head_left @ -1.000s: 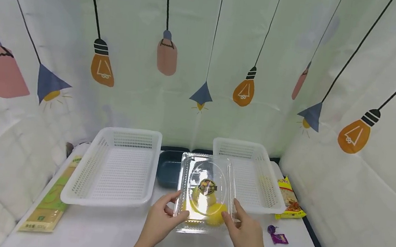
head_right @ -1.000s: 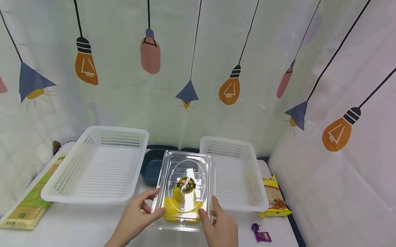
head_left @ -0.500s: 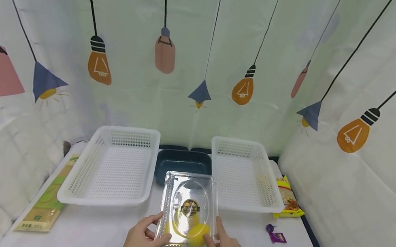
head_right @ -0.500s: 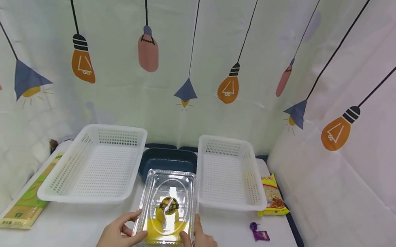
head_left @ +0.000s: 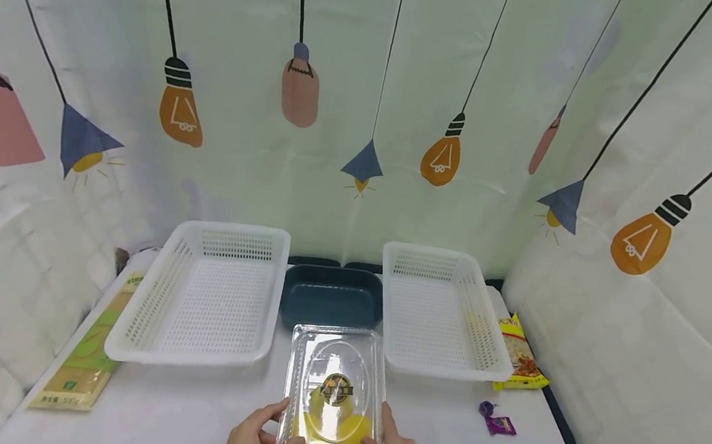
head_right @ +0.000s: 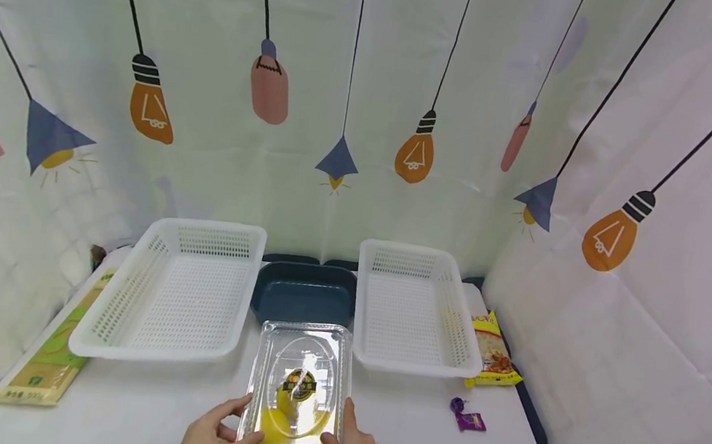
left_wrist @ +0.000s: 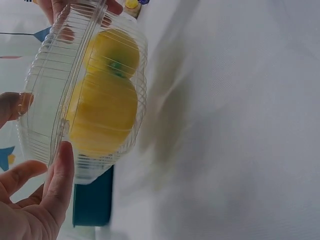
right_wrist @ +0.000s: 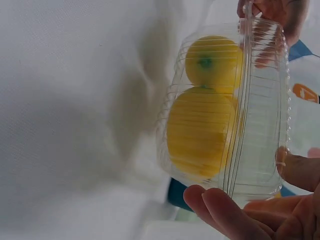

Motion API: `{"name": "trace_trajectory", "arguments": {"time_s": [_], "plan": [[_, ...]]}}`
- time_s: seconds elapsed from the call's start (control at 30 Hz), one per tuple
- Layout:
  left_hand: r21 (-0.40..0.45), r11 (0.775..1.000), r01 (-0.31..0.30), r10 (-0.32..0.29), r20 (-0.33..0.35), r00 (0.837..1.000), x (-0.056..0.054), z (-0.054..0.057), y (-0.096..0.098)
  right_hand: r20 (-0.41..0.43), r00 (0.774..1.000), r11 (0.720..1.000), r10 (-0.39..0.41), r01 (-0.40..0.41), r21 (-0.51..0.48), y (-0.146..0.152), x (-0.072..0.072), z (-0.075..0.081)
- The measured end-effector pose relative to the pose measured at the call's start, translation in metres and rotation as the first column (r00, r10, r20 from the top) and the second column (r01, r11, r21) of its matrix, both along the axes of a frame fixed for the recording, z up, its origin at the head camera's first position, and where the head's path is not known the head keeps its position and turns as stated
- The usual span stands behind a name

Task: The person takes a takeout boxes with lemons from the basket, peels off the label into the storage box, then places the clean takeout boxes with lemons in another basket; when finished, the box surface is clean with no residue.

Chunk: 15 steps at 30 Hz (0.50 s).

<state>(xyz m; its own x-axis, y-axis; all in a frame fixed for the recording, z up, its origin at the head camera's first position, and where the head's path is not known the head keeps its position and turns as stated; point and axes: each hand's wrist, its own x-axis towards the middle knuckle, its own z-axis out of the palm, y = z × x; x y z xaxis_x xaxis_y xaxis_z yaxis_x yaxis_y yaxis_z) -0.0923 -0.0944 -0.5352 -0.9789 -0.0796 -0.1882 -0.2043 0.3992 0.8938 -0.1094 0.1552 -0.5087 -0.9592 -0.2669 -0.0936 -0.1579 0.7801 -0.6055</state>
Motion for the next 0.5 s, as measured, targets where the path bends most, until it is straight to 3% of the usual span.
{"name": "trace_trajectory", "arguments": {"time_s": [0.5], "plan": [[-0.026, 1.000, 0.002, -0.001, 0.064, 0.998, -0.002, -0.021, -0.011, 0.031, 0.999, 1.000, 0.026, -0.026, 0.003, -0.009, -0.002, -0.022]]}}
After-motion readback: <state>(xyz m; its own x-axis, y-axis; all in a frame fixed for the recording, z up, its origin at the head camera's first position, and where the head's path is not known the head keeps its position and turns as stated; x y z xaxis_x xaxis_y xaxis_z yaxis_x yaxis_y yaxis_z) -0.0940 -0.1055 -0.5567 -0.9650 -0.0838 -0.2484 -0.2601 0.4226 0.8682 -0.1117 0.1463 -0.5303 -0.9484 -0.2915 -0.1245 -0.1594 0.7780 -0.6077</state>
